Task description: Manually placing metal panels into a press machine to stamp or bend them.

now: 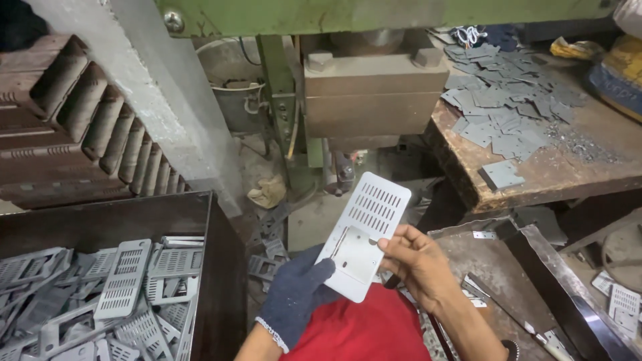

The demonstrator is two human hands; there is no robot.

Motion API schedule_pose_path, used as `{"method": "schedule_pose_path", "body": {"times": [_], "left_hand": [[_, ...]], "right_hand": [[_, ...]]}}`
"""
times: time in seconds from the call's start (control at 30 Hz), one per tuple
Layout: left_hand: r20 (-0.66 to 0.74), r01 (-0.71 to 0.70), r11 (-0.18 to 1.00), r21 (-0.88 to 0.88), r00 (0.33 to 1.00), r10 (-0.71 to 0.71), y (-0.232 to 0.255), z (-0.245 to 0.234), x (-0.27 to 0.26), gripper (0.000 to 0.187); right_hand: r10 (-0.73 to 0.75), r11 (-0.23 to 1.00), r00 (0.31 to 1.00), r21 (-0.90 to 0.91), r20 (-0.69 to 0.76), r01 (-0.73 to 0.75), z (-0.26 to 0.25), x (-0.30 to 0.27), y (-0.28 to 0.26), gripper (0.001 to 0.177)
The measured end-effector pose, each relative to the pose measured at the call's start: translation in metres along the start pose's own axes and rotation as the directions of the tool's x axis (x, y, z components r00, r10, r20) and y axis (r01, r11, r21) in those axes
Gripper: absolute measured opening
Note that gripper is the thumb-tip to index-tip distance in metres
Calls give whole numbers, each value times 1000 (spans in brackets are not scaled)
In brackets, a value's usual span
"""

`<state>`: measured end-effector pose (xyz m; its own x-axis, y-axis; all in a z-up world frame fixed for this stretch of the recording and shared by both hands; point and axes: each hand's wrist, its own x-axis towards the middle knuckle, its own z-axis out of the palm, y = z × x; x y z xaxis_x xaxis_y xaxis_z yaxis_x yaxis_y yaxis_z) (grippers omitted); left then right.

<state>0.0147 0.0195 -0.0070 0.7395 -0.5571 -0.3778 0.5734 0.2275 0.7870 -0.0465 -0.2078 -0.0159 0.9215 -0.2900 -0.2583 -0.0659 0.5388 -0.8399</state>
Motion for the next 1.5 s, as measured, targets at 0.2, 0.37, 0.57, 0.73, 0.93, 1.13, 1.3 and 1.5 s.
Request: {"method": "schedule_pose_path", "body": {"times": [0.2, 0.37, 0.57, 0.73, 0.93, 1.13, 1.3, 1.5], "left_hand": [[69, -53, 997, 60, 996, 49, 2, -4, 2, 49], [29, -24, 999, 42, 999, 23, 9, 3, -3, 49], [28, -26, 998, 62, 999, 24, 14, 4, -4, 50], [38, -19, 998, 53, 999, 17, 16, 3, -3, 51], [60, -43, 997, 70, 997, 39, 23, 12, -7, 50], [93, -140, 965, 222, 988, 122, 25, 23, -7, 48], [128, -111, 989, 97, 987, 98, 45, 50, -26, 48], [174, -314, 938, 144, 942, 288, 81, 66, -36, 48]], "right_hand": [[-20, 1000, 1000, -10, 3, 20, 4, -1, -3, 19], [7, 1000, 1000, -14, -27, -7, 4, -1, -5, 18], [-12, 1000, 1000, -23, -23, 12, 4, -2, -6, 19], [-17, 999, 1000, -39, -24, 16, 1, 0, -5, 20], [-35, 999, 999, -29, -27, 34, 0, -1, -8, 21], [-115, 990, 992, 74, -49, 118, -10, -9, -10, 26], [-253, 953, 967, 171, -18, 252, -15, -14, -21, 27], [-268, 956, 962, 136, 57, 258, 30, -7, -74, 25]]}}
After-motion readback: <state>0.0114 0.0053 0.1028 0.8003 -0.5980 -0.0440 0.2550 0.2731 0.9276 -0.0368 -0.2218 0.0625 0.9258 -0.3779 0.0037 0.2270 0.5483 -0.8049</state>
